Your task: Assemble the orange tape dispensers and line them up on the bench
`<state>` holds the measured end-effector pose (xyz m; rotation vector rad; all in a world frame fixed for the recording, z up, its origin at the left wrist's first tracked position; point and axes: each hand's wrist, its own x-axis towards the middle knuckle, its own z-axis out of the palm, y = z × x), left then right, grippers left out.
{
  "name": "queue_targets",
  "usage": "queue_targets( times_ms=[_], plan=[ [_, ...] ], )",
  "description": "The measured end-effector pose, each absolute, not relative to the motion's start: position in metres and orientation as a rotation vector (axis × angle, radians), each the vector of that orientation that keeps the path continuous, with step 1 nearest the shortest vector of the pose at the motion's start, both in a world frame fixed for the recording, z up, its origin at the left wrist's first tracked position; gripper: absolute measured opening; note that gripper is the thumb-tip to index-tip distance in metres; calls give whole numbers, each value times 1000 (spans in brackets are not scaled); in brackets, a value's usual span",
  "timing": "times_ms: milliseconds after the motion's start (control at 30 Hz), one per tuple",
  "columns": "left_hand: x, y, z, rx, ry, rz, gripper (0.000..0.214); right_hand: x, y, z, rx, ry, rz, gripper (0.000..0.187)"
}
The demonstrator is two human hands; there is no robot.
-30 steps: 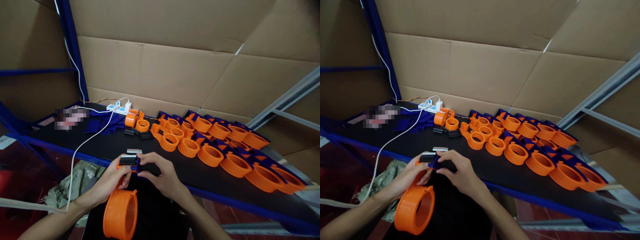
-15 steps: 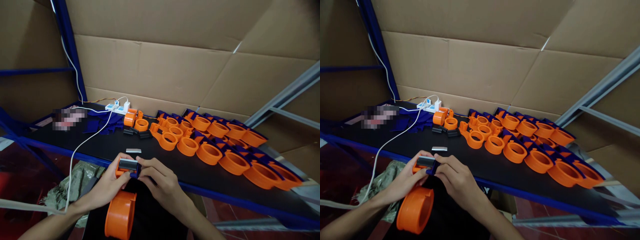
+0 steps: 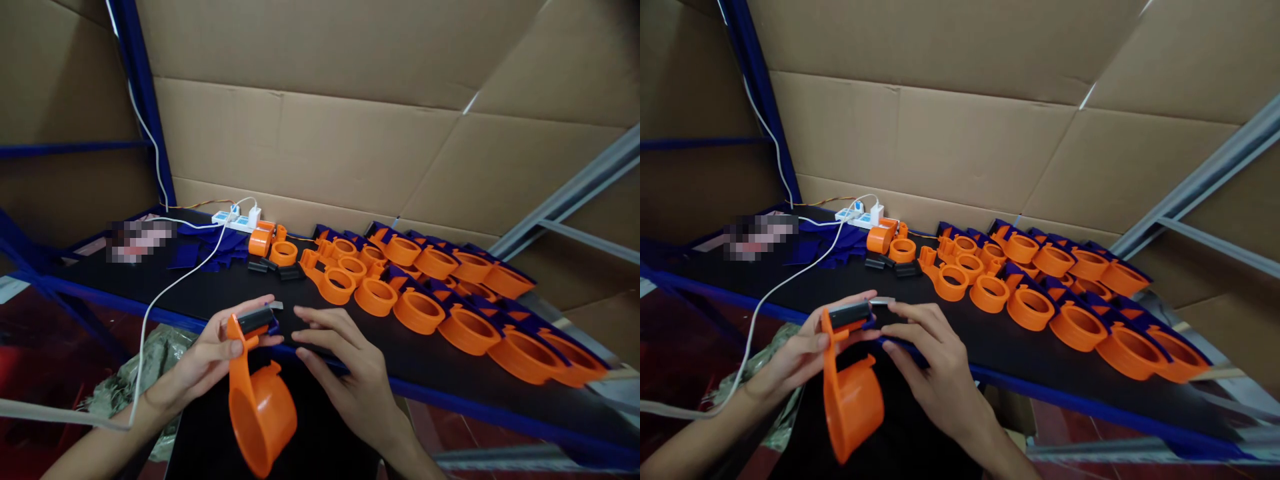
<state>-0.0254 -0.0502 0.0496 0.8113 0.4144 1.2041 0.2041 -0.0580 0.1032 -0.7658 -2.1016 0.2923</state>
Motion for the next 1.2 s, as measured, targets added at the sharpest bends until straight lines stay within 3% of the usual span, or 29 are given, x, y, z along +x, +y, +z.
queue_targets(
  times_ms=[200, 333, 433, 533, 667, 767, 833, 900, 933, 1067, 1200],
  plan=[
    [-26, -54, 52, 770, 615, 1324, 59, 182, -84, 99, -829, -2315, 253, 37],
    [-23, -54, 51, 797, 669, 1373, 65, 168, -83, 82, -905, -2322, 115, 16],
    [-23, -52, 49, 862, 669, 1408, 69, 170, -77, 81, -875, -2297, 148, 14],
    [-23, -48, 51, 824, 465, 1373, 63, 178, -68, 88, -873, -2097, 438, 10],
    [-22, -42, 46, 720, 200, 1256, 55, 185, -53, 91, -863, -1730, 1217, 17],
    [-22, -39, 37, 700, 112, 1184, 75, 186, -36, 90, -801, -1685, 1666, 30],
    [-23, -36, 33, 655, 79, 1220, 79, 183, -17, 97, -825, -1845, 1716, 40],
    [-25, -34, 30, 599, 81, 1273, 70, 174, 11, 114, -897, -2082, 1435, 53],
    [-26, -34, 30, 579, 91, 1290, 65, 166, 27, 124, -949, -2173, 1117, 57],
    [-28, -33, 29, 586, 152, 1309, 54, 112, 99, 148, -994, -2657, -131, 28],
    [-28, -36, 27, 583, 193, 1342, 56, 52, 145, 133, -971, -2795, -241, 20]
  ],
)
